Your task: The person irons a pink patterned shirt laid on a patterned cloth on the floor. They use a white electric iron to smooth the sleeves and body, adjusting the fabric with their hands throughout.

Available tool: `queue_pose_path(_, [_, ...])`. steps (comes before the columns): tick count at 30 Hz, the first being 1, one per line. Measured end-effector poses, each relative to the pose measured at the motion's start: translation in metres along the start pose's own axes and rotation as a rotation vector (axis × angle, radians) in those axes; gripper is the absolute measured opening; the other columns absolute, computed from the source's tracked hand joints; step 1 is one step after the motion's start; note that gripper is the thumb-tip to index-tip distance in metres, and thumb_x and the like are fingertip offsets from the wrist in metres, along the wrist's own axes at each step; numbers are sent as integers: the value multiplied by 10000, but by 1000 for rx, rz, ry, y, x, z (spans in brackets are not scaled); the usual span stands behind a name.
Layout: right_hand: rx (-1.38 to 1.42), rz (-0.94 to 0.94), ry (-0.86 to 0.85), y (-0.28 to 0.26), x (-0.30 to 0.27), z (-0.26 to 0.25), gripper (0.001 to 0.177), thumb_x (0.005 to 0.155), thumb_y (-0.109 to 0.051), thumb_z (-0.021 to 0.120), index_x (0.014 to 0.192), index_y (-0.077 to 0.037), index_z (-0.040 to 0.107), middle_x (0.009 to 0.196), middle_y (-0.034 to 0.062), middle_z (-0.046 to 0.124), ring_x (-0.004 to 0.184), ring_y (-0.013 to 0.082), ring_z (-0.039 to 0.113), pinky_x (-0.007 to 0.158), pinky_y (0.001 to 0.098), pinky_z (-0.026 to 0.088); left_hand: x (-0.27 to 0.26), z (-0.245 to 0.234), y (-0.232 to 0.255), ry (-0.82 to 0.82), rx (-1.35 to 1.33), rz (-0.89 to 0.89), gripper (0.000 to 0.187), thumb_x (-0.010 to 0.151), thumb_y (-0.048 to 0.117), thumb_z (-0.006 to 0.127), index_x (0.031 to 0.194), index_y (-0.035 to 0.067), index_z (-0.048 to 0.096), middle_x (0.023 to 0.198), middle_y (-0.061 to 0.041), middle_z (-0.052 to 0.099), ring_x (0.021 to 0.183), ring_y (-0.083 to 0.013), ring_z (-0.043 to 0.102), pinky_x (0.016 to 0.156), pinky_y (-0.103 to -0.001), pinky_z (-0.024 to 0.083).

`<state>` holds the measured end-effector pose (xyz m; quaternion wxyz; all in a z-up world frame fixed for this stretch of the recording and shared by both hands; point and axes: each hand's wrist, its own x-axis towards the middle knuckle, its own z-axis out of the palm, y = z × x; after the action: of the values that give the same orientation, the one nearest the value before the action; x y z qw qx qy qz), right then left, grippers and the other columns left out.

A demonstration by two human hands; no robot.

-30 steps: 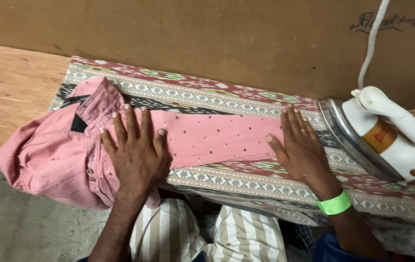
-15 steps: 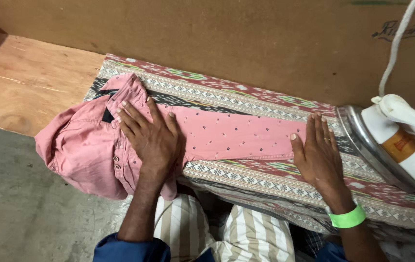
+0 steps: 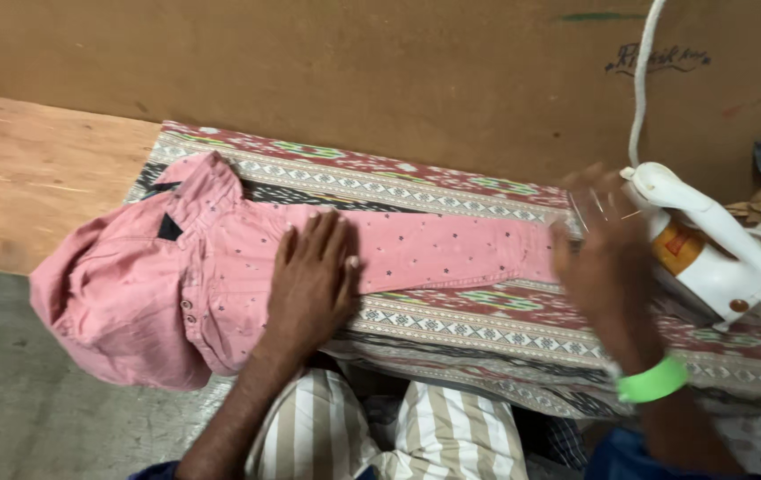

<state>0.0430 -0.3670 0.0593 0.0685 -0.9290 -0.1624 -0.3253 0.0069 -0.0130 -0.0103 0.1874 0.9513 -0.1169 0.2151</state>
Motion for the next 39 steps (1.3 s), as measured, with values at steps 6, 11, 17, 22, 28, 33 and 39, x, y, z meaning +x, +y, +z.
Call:
queue_pose_path(6, [-367,254,-261,81,36,-36,724,858,-546,809,1375,-75,621,1177,223,676,1032,386,663,870,509,509,4,-21,-9,10,11,16,633,1069,452,340,1536,35,434,1609,-213,379,1512,-353,298,1226,-543,153])
queue_pose_path(11, [-79,654,-671,132,47,-38,709,817,-678,743,1286,-148,712,803,208,729,692,339,754,673,461,565,4,-35,-7,83,-92,-12,551,1031,389,472,1443,27,531,1580,-191,444,1502,-340,356,1226,-517,210])
queue_pose_path(17, [25,524,-728,182,12,-42,625,814,-614,717,1100,-71,834,828,154,767,727,277,736,688,424,590,6,-48,-29,109,-109,-33,525,991,330,525,1422,30,554,1556,-158,489,1483,-321,387,1232,-516,231])
queue_pose_path(22, [455,779,-650,194,-32,-49,546,862,-483,756,1181,-39,778,851,209,764,688,337,743,653,435,591,13,-33,-50,168,82,-12,532,990,307,512,1435,20,566,1541,-203,476,1458,-356,376,1192,-537,229])
queue_pose_path(28, [348,821,-680,105,-5,-75,515,878,-469,743,1086,1,701,708,157,640,543,254,568,510,398,442,21,-29,-70,272,-94,-61,411,988,233,589,1339,24,634,1428,-186,589,1347,-335,522,1117,-504,350])
queue_pose_path(33, [498,463,-741,-42,54,-70,507,805,-538,746,961,-56,764,593,30,690,451,135,611,409,304,480,18,-35,-69,366,-253,-133,163,903,115,702,1039,30,732,1217,-146,710,1175,-324,631,1025,-458,441])
queue_pose_path(39, [581,216,-798,-174,93,-30,452,861,-490,715,1029,-70,735,618,58,719,469,171,660,437,324,503,16,-38,-69,419,-311,-240,82,902,53,706,953,-10,694,1085,-177,694,1069,-354,646,944,-457,493])
